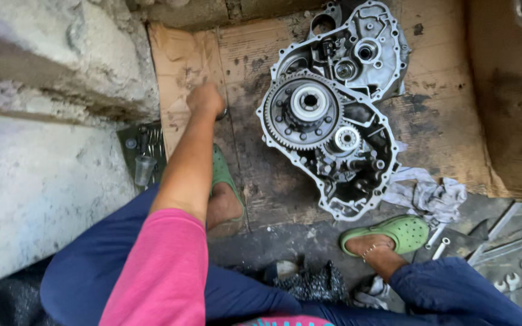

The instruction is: The person sits on the floor and assembles internal components of a motorcycle engine casing. They place a small metal ring, a bearing, and several gears into the casing, wiping parts with a cloth between steps.

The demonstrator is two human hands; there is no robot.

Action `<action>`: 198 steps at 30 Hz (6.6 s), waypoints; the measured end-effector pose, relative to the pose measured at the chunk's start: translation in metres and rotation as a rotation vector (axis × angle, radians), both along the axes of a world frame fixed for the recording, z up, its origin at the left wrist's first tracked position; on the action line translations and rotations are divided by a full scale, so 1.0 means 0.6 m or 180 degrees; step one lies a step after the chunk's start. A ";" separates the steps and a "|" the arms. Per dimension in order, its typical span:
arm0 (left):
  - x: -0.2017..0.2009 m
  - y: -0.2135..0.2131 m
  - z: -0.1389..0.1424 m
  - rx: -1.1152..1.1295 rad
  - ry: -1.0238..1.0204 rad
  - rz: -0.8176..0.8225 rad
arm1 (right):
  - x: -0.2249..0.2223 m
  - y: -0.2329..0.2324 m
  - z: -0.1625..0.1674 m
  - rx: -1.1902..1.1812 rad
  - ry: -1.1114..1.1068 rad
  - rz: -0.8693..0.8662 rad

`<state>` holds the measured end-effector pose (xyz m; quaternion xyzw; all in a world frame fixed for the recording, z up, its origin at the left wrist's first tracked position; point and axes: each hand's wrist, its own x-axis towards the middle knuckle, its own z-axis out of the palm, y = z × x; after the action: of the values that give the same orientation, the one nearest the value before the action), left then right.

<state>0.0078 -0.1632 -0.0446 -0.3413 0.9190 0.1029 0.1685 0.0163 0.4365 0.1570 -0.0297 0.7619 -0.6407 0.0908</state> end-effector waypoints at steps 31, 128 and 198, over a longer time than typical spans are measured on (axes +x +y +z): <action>0.119 0.107 0.224 0.6500 0.1584 -0.0520 | 0.084 -0.204 0.058 0.0356 0.0969 0.0532; 0.039 0.460 0.070 0.4923 0.1203 0.0476 | 0.035 -0.185 -0.082 0.2044 0.1780 0.0914; 0.074 0.393 0.297 0.5396 0.0181 0.0043 | -0.073 -0.052 0.042 0.2023 0.1603 0.0457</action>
<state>0.0524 0.0725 0.1338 -0.1023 0.5329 0.7664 0.3437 -0.0274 0.4053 0.1819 -0.2091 0.9162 -0.3382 -0.0494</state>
